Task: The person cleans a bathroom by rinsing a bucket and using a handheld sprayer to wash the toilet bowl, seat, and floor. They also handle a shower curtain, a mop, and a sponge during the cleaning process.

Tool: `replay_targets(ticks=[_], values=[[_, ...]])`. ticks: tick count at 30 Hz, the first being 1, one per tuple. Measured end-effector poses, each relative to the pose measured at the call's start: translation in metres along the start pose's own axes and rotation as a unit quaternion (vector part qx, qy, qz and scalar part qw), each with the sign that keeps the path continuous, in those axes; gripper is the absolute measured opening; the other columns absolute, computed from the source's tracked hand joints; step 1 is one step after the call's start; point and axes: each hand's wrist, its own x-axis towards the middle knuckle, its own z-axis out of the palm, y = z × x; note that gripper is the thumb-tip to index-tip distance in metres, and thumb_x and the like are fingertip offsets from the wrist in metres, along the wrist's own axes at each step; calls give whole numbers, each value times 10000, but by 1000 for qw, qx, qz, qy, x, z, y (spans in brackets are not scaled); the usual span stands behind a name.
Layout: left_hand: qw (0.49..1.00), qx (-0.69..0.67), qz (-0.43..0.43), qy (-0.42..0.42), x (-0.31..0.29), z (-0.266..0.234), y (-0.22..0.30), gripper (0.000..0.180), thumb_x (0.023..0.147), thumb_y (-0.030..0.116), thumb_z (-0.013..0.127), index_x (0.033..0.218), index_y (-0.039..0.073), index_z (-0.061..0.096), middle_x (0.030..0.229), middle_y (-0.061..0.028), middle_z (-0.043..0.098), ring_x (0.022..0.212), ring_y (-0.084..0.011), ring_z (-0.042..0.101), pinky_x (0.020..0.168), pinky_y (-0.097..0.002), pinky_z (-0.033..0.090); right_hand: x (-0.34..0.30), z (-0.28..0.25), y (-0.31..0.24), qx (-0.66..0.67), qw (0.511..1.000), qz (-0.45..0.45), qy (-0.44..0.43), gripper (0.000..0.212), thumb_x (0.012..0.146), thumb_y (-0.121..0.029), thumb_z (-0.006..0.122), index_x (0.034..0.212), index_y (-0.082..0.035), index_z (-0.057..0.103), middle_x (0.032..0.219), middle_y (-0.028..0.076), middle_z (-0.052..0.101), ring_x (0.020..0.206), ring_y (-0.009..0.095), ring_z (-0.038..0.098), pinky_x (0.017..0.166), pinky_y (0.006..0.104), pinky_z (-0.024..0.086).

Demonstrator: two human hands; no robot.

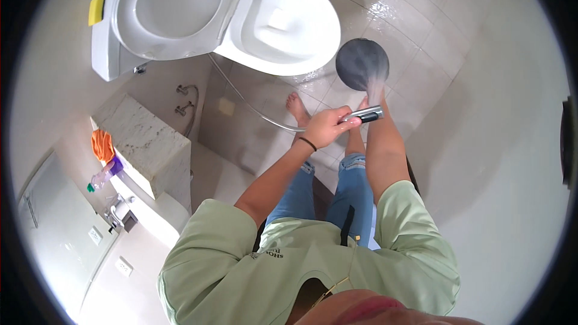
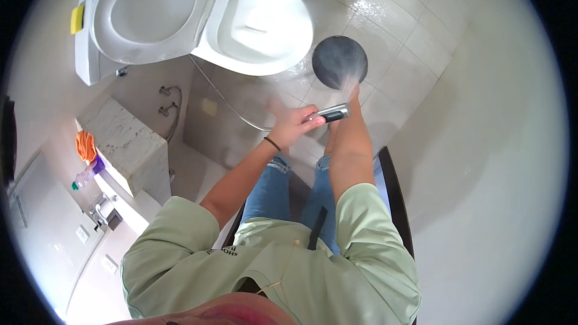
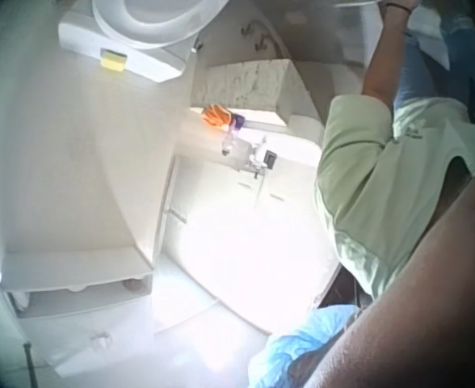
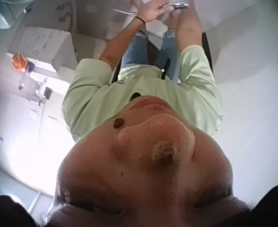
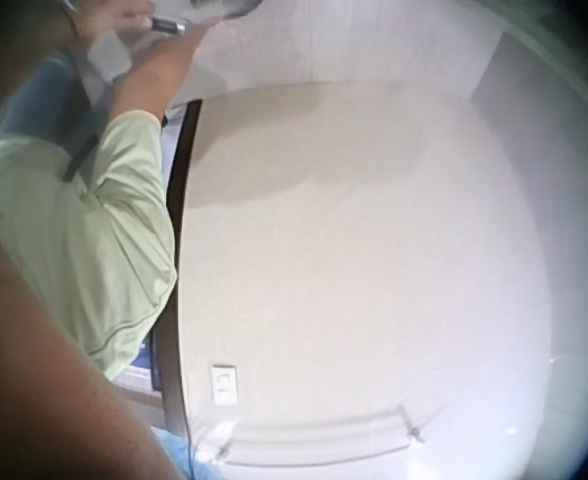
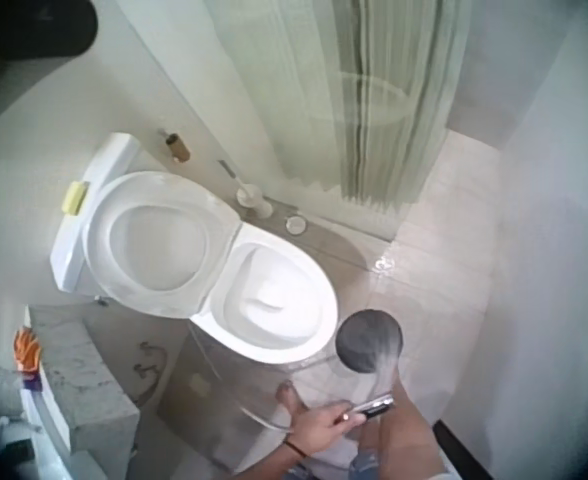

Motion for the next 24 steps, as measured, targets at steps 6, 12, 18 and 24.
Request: replay_targets(ticks=[6, 12, 18, 24], values=[[995, 5, -89, 38, -26, -26, -8, 535, 884, 585, 531, 821, 57, 595, 651, -124, 572, 646, -310, 580, 618, -420, 420, -28, -34, -139, -359, 895, -264, -20, 457, 893, -164, 466, 1327, -26, 498, 1339, 222, 508, 1236, 383, 494, 1028, 439, 400], [996, 39, -33, 76, -55, -32, -16, 500, 867, 552, 572, 882, 55, 622, 696, -137, 605, 678, -318, 600, 647, -420, 448, -90, -114, -212, -289, 918, -189, -195, 503, 851, -91, 486, 1343, 11, 469, 1287, 270, 527, 1166, 396, 531, 1008, 438, 417], [838, -111, -9, 535, -135, -122, -44, 360, 916, 370, 592, 911, 11, 568, 687, -90, 566, 652, -172, 552, 593, -332, 428, -170, -143, -212, -179, 961, -184, -105, 321, 902, -218, 541, 1153, -34, 618, 829, 161, 662, 773, 269, 660, 706, 370, 503], [487, -153, 22, 860, -194, -323, -33, 315, 906, 313, 637, 846, 47, 480, 689, -36, 515, 686, -164, 481, 636, -320, 403, -266, -193, -226, -87, 975, -34, -202, 331, 925, -139, 508, 1238, -49, 568, 914, 80, 661, 730, 148, 651, 570, 261, 470]])
